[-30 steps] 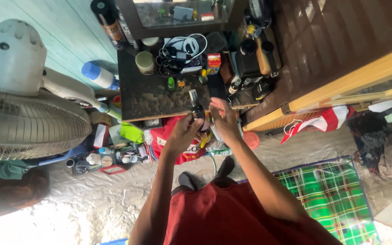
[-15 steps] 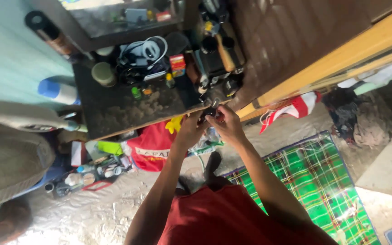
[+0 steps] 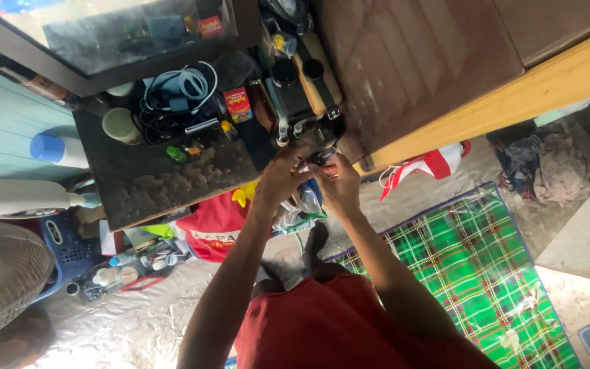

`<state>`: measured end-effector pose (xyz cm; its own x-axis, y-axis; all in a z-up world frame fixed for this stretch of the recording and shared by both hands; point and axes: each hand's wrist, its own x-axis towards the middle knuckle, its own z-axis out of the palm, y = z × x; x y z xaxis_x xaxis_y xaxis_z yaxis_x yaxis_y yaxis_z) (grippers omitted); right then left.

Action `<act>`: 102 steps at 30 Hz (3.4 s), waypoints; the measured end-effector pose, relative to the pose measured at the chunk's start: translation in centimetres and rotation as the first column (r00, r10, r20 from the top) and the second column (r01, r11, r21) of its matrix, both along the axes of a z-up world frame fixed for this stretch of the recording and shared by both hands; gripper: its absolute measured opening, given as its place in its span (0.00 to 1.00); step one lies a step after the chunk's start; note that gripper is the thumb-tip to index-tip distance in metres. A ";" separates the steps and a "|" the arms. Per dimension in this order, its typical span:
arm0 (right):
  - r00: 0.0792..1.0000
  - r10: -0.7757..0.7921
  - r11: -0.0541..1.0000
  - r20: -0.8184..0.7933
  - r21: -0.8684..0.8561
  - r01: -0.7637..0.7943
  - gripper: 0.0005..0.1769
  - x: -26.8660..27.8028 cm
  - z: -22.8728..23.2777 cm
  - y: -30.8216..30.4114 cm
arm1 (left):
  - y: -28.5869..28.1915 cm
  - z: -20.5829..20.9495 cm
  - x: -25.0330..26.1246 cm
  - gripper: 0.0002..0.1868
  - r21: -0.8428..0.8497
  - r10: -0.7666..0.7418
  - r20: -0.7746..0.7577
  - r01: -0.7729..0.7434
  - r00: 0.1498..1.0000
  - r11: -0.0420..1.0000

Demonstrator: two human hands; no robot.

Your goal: Organizing and inspecting various items on a shelf and storage boxes on the floor.

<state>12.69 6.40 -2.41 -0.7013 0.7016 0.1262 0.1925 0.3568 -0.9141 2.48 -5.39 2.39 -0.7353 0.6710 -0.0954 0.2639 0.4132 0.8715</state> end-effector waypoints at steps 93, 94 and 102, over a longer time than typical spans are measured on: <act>0.987 -0.156 0.902 -0.049 0.399 0.163 0.17 -4.9 -3.7 2.5 | 5.4 -17.3 -5.1 0.28 0.062 0.444 -0.133 -0.440 0.886 0.896; 0.987 -0.156 0.902 -0.049 0.400 0.163 0.17 -5.1 -3.9 2.7 | 5.4 -16.3 -5.2 0.28 0.063 0.444 -0.132 -0.440 0.886 0.896; 0.984 -0.170 0.878 -0.051 0.446 0.175 0.22 -5.2 -3.1 1.5 | 6.0 -15.3 -5.0 0.34 -0.008 0.459 -0.150 -0.465 0.876 0.885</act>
<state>7.47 7.87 -5.46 -0.5716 0.6787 0.4611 0.2801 0.6896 -0.6678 -2.57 0.61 -12.87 -0.9683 0.2494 0.0104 0.1516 0.5542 0.8184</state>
